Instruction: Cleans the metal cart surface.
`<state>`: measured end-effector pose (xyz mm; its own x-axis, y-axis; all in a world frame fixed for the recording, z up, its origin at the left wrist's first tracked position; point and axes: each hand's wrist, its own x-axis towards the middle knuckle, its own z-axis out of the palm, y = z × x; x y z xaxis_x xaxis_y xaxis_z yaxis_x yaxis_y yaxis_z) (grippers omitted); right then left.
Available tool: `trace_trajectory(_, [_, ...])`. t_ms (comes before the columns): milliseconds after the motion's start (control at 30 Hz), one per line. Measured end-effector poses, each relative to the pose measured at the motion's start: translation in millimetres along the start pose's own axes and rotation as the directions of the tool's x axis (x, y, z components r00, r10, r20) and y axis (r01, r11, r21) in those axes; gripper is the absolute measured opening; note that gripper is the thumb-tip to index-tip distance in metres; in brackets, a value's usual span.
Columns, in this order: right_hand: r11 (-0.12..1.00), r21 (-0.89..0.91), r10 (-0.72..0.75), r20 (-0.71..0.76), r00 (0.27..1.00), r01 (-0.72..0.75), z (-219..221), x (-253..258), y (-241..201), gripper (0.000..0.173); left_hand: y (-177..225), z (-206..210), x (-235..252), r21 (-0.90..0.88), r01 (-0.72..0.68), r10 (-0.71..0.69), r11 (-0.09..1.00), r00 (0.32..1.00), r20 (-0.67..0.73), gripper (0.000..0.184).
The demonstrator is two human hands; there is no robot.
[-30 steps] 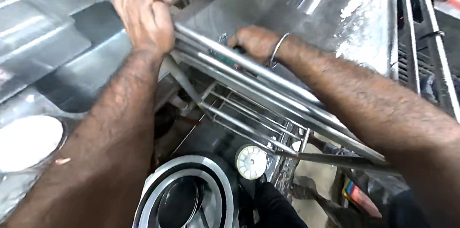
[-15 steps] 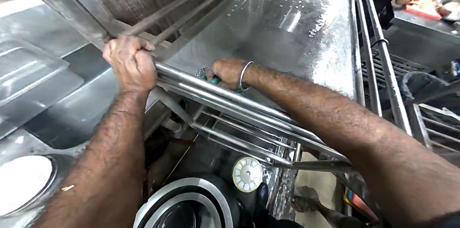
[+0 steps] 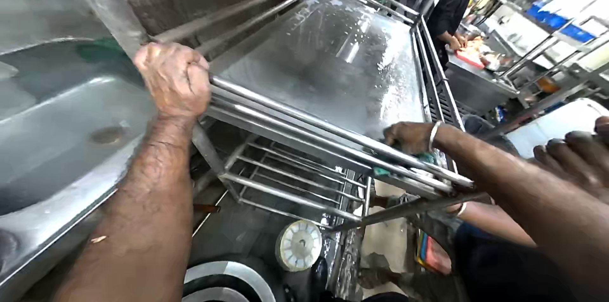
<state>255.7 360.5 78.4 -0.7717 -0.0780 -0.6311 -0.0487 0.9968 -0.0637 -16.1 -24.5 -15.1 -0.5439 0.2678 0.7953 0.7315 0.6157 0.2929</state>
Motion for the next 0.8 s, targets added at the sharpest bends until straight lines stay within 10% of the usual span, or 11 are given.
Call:
trace_trajectory(267, [0.947, 0.074, -0.24, -0.483, 0.842, 0.312, 34, 27, 17, 0.008, 1, 33, -1, -0.04, 0.03, -0.039, 0.999, 0.964, -0.263, 0.052])
trace_trajectory(533, [0.947, -0.128, -0.32, -0.482, 0.815, 0.296, -104, 217, -82, 0.029, -9, 27, -4, 0.036, -0.033, 0.041, 0.999, 0.962, -0.268, 0.057])
trace_trajectory(800, [0.882, -0.006, -0.416, -0.484, 0.77, 0.472, -22, 122, -63, 0.017, 1, 39, -5, -0.039, 0.038, -0.049, 0.999, 0.935, -0.351, 0.055])
